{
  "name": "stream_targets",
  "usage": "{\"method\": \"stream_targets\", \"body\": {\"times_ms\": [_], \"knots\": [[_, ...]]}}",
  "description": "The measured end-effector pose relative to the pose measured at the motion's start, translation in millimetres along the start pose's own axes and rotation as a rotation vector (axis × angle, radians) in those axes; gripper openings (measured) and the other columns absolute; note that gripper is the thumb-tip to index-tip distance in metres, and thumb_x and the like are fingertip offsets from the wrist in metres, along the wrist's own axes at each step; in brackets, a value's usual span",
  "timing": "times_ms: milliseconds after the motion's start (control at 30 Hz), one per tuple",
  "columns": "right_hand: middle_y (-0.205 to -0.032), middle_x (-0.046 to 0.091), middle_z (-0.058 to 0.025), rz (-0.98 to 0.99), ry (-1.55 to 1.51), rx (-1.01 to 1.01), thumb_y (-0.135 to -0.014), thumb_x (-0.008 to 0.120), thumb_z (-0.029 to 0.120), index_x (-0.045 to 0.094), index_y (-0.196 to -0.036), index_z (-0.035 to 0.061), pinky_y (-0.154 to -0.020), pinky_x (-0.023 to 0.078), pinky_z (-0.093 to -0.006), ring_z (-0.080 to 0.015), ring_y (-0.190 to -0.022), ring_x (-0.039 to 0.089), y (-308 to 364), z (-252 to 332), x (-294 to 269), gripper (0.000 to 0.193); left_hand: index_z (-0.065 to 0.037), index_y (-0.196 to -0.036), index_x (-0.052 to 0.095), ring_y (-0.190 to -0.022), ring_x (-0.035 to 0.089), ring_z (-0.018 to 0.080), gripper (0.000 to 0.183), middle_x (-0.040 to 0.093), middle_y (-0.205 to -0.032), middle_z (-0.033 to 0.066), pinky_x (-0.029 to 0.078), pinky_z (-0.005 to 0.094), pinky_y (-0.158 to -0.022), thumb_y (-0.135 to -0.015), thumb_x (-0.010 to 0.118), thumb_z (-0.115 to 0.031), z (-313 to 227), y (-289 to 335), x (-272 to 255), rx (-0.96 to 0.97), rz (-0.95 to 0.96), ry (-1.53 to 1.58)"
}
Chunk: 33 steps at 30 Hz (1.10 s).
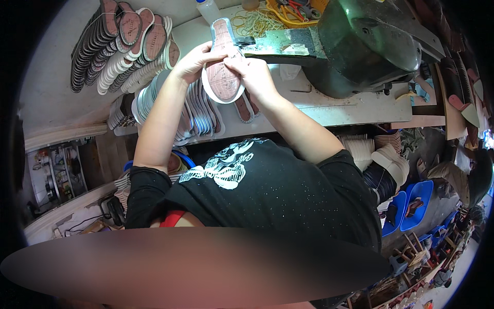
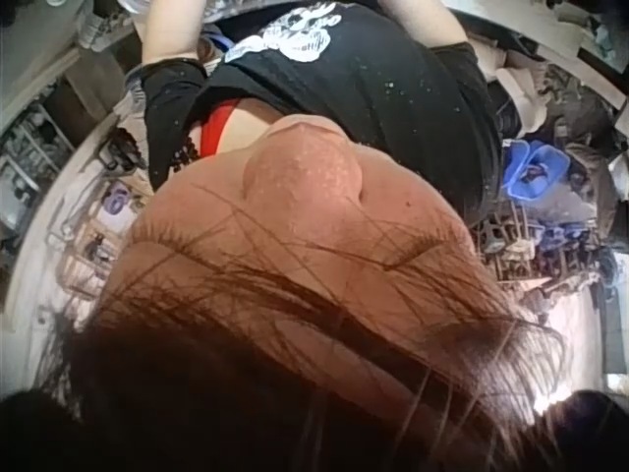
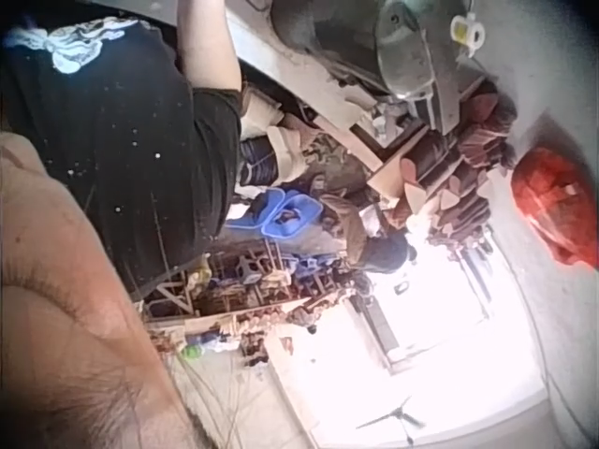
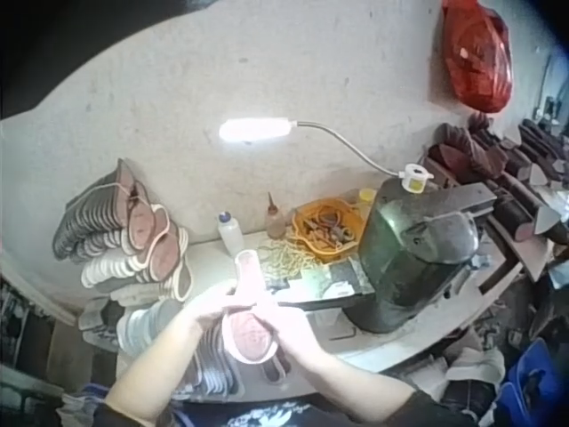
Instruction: The recorder is sorting and organizing shoe insoles into stacks.
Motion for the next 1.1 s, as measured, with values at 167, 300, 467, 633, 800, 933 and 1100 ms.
{"method": "stream_targets", "body": {"times_ms": [167,300,467,633,800,933,1100], "knots": [[-0.079,0.065,-0.0056,0.042,0.041,0.057,-0.085,0.064,0.020,0.064,-0.096,-0.0029,-0.068,0.049,-0.0248,-0.0100,-0.067,0.059,22,-5,7,0.026,0.000,-0.113,0.056,-0.092,0.063,0.0159,0.039,0.064,-0.103,0.0096,0.051,0.0300,-0.083,-0.080,0.071,-0.015,4,-1,-2,0.001,-0.109,0.061],[-0.087,0.069,-0.0137,0.189,0.075,0.281,-0.085,0.063,0.023,0.064,-0.096,-0.0006,-0.066,0.048,-0.0249,-0.0182,-0.076,0.069,39,-18,17,0.026,0.001,-0.110,0.057,-0.088,0.063,0.0144,0.038,0.065,-0.101,0.0100,0.051,0.0289,-0.080,-0.080,0.071,-0.018,1,-8,-11,-0.041,-0.154,0.005],[-0.085,0.069,-0.0150,0.105,0.047,0.226,-0.087,0.060,0.024,0.063,-0.097,-0.0026,-0.061,0.047,-0.0223,-0.0179,-0.073,0.068,27,-12,16,0.028,0.015,-0.128,0.040,-0.109,0.058,0.0239,0.079,0.051,-0.125,0.0228,0.049,0.0304,-0.086,-0.074,0.077,-0.031,-22,-17,-37,-0.103,-0.460,-0.602],[-0.083,0.068,-0.0157,0.076,-0.033,0.171,-0.089,0.057,0.020,0.061,-0.101,-0.0049,-0.062,0.049,-0.0230,-0.0184,-0.072,0.068,10,-9,13,0.028,-0.006,-0.135,0.043,-0.122,0.044,0.0182,0.073,0.051,-0.129,0.0126,0.033,0.0299,-0.103,-0.075,0.074,-0.033,-32,-45,-39,0.030,0.130,-0.669],[-0.085,0.068,-0.0154,0.052,-0.041,0.080,-0.090,0.057,0.022,0.060,-0.104,-0.0050,-0.063,0.050,-0.0224,-0.0183,-0.072,0.068,-1,-4,12,0.031,-0.008,-0.115,0.055,-0.105,0.050,0.0125,0.049,0.057,-0.109,0.0030,0.038,0.0278,-0.094,-0.076,0.073,-0.030,-44,-60,-39,-0.058,0.271,-0.786],[-0.087,0.068,-0.0146,0.004,0.072,0.010,-0.091,0.056,0.029,0.059,-0.106,-0.0039,-0.061,0.049,-0.0225,-0.0186,-0.073,0.068,0,4,12,0.036,-0.006,-0.100,0.055,-0.086,0.052,0.0083,0.036,0.056,-0.092,0.0000,0.044,0.0244,-0.075,-0.077,0.074,-0.027,-46,-54,-51,-0.091,0.212,-0.788],[-0.085,0.068,-0.0148,-0.047,0.038,0.011,-0.093,0.054,0.034,0.062,-0.101,-0.0057,-0.054,0.048,-0.0191,-0.0194,-0.070,0.069,-5,6,12,0.042,-0.008,-0.083,0.052,-0.059,0.044,0.0045,0.035,0.050,-0.070,-0.0033,0.033,0.0214,-0.048,-0.076,0.077,-0.031,-28,-37,-60,-0.117,0.095,-0.607]]}}
Point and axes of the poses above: each hand's wrist, its own y-axis away from the middle knuckle, its own x-axis out of the palm, z = x × y, the point moved 5 cm from there along -y, towards the middle knuckle
